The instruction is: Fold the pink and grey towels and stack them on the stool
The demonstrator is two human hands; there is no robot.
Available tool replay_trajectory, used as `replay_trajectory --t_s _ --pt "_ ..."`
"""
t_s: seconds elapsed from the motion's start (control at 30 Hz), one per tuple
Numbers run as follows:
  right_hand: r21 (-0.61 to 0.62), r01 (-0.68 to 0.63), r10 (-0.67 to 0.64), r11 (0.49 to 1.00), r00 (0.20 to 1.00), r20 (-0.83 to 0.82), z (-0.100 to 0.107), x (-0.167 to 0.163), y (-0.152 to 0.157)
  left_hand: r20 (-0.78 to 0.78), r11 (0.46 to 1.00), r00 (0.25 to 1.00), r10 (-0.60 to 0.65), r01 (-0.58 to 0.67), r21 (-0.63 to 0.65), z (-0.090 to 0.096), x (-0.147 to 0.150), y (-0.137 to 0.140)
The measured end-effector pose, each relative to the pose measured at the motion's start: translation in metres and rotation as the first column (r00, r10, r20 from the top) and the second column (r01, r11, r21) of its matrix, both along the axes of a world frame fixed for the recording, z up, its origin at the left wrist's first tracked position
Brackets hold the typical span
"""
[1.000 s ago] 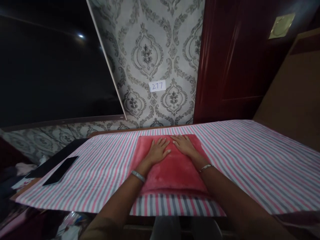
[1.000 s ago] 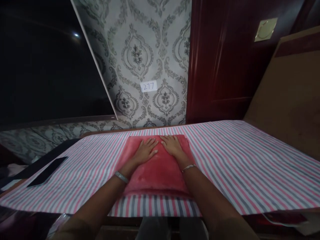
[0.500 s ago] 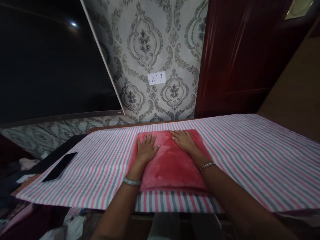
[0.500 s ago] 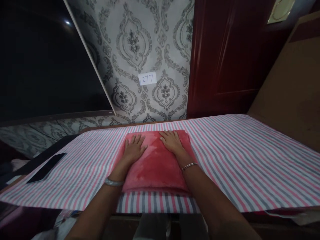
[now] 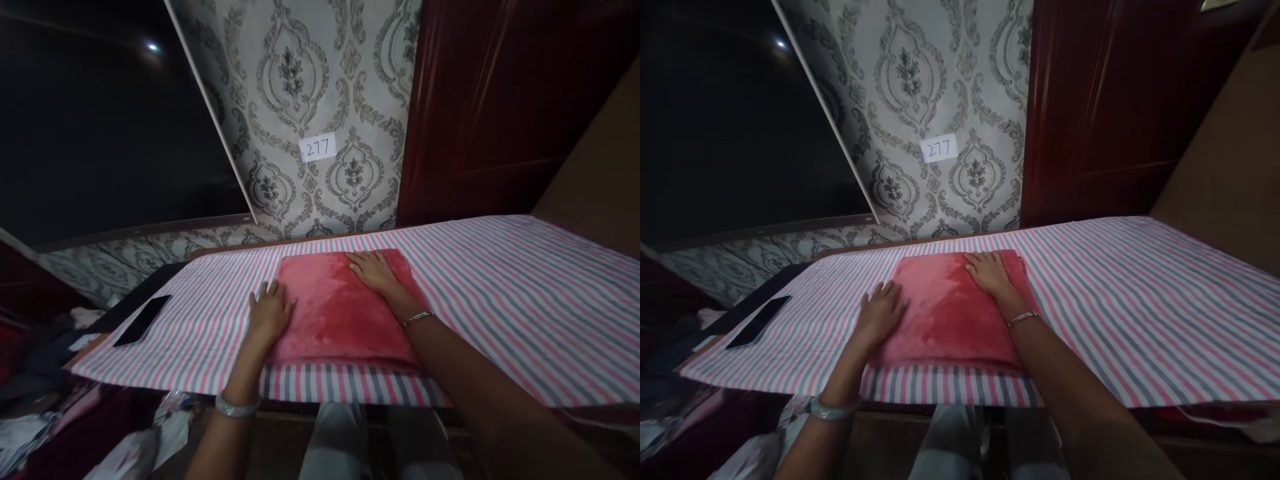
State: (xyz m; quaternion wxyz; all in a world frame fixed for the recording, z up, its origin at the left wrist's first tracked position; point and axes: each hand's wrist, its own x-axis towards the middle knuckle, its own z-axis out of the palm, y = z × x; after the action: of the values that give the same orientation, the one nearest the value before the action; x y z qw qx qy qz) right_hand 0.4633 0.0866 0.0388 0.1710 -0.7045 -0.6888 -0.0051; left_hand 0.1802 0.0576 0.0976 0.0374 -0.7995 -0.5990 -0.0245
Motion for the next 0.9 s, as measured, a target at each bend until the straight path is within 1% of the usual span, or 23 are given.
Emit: replay_trajectory --t_s 0.07,0.1,0.13,0.2,0.23,0.27,0.33,0.37,0.43,0.5,0.6,0.73,0.83,0.9 --pt "0.009 -0.010 0.010 1.000 1.000 -0.004 0.000 0.001 -0.001 0.041 0.992 0.996 -0.078 0.074 0.099 0.007 0.021 -0.005" --pt "0.010 -0.013 0.013 1.000 1.000 -0.003 0.001 0.001 -0.001 0.056 0.983 0.989 -0.140 0.132 0.128 0.007 0.033 -0.007" --pt "0.010 -0.013 0.013 1.000 1.000 0.000 0.001 0.001 -0.001 0.064 0.973 0.977 -0.201 0.192 0.130 0.003 0.043 -0.010" --pt "0.011 -0.008 0.008 1.000 1.000 0.017 0.001 0.001 -0.001 0.065 0.955 0.955 -0.289 0.283 0.084 -0.012 0.059 -0.014" --pt "0.014 -0.007 0.007 1.000 1.000 0.027 0.002 0.001 -0.001 0.064 0.952 0.950 -0.305 0.301 0.055 -0.022 0.063 -0.015" --pt "0.016 -0.007 0.006 1.000 0.999 0.035 0.002 0.001 -0.001 0.062 0.952 0.950 -0.306 0.305 0.036 -0.032 0.065 -0.017" --pt "0.014 -0.006 0.005 1.000 0.999 0.039 0.004 0.000 -0.001 0.059 0.955 0.953 -0.297 0.295 0.045 -0.047 0.065 -0.019" --pt "0.008 -0.003 0.003 1.000 0.999 0.035 0.005 -0.001 -0.001 0.058 0.954 0.954 -0.296 0.292 0.062 -0.052 0.063 -0.019" --pt "-0.007 0.006 -0.006 1.000 1.000 0.019 0.007 -0.001 -0.002 0.050 0.954 0.954 -0.295 0.291 0.076 -0.054 0.056 -0.021" --pt "-0.023 0.013 -0.013 1.000 1.000 0.006 0.009 -0.002 -0.002 0.029 0.958 0.959 -0.282 0.280 0.063 -0.050 0.047 -0.022" --pt "-0.028 0.008 -0.008 1.000 1.000 0.008 0.009 -0.001 -0.003 -0.022 0.973 0.974 -0.225 0.226 0.043 -0.046 0.026 -0.027" --pt "-0.011 0.004 -0.004 1.000 1.000 0.000 0.008 0.000 -0.002 -0.073 0.988 0.989 -0.129 0.134 0.072 -0.049 -0.008 -0.041" --pt "-0.008 -0.001 0.001 1.000 1.000 -0.011 0.007 0.000 -0.002 -0.073 0.991 0.992 -0.104 0.110 0.077 -0.053 -0.024 -0.053" --pt "-0.013 -0.004 0.004 1.000 1.000 -0.018 0.007 -0.001 -0.003 -0.051 0.994 0.994 -0.095 0.098 0.056 -0.052 -0.031 -0.060"
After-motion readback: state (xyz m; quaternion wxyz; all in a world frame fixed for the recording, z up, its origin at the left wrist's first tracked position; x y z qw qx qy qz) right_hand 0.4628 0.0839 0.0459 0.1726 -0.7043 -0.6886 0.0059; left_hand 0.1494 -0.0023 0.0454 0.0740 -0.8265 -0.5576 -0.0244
